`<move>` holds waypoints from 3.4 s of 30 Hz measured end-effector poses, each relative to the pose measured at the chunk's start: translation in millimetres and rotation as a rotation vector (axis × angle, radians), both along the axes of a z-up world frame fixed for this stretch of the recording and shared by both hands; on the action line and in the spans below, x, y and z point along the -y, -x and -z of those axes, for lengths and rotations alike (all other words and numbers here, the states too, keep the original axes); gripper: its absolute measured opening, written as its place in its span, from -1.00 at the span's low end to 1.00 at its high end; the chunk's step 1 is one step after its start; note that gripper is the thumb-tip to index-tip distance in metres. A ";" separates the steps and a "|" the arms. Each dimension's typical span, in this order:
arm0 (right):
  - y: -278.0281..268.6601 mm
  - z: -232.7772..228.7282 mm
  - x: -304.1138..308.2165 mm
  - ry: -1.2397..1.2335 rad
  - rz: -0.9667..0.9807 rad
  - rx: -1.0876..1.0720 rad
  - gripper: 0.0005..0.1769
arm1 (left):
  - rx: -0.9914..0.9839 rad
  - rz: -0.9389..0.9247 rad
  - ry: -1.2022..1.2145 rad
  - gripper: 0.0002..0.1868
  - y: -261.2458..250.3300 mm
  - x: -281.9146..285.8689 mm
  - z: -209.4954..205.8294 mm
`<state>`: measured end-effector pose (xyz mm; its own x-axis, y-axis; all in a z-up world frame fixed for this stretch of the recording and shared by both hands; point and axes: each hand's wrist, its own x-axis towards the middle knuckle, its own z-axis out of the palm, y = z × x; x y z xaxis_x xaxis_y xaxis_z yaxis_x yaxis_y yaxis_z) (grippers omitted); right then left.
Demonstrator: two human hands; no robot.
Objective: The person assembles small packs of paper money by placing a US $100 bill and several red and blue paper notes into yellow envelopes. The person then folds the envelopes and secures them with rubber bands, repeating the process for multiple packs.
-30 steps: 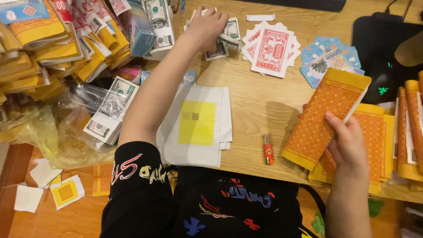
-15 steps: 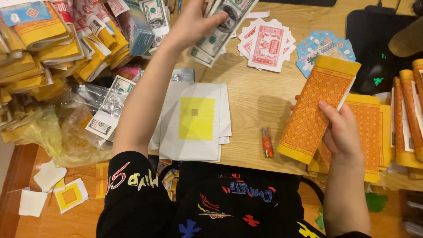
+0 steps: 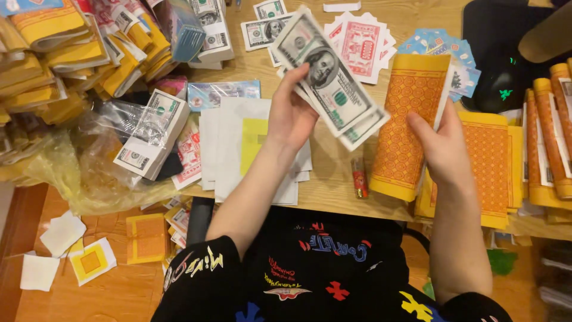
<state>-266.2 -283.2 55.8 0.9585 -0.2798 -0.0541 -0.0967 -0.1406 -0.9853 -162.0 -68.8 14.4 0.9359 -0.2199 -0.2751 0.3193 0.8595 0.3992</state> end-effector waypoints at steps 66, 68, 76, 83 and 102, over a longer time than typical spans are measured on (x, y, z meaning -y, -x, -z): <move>-1.3 84.6 40.1 -0.347 0.042 -0.304 -0.54 | 0.793 0.186 -1.107 -0.70 91.7 64.4 70.2; 9.4 53.6 44.0 -0.100 0.152 -0.097 -0.74 | 0.968 0.133 -1.391 -0.73 84.5 72.9 72.7; 13.2 43.9 105.2 -0.229 0.131 -0.263 -0.66 | 1.080 0.064 -1.416 -0.74 84.6 87.0 65.3; 15.8 41.5 23.9 0.455 -0.162 -0.069 -0.61 | 0.963 0.006 -1.535 -0.75 83.1 99.8 69.0; -48.1 104.3 42.5 0.821 0.011 -0.269 -0.28 | 0.933 -0.102 -2.015 -0.41 80.0 99.8 77.0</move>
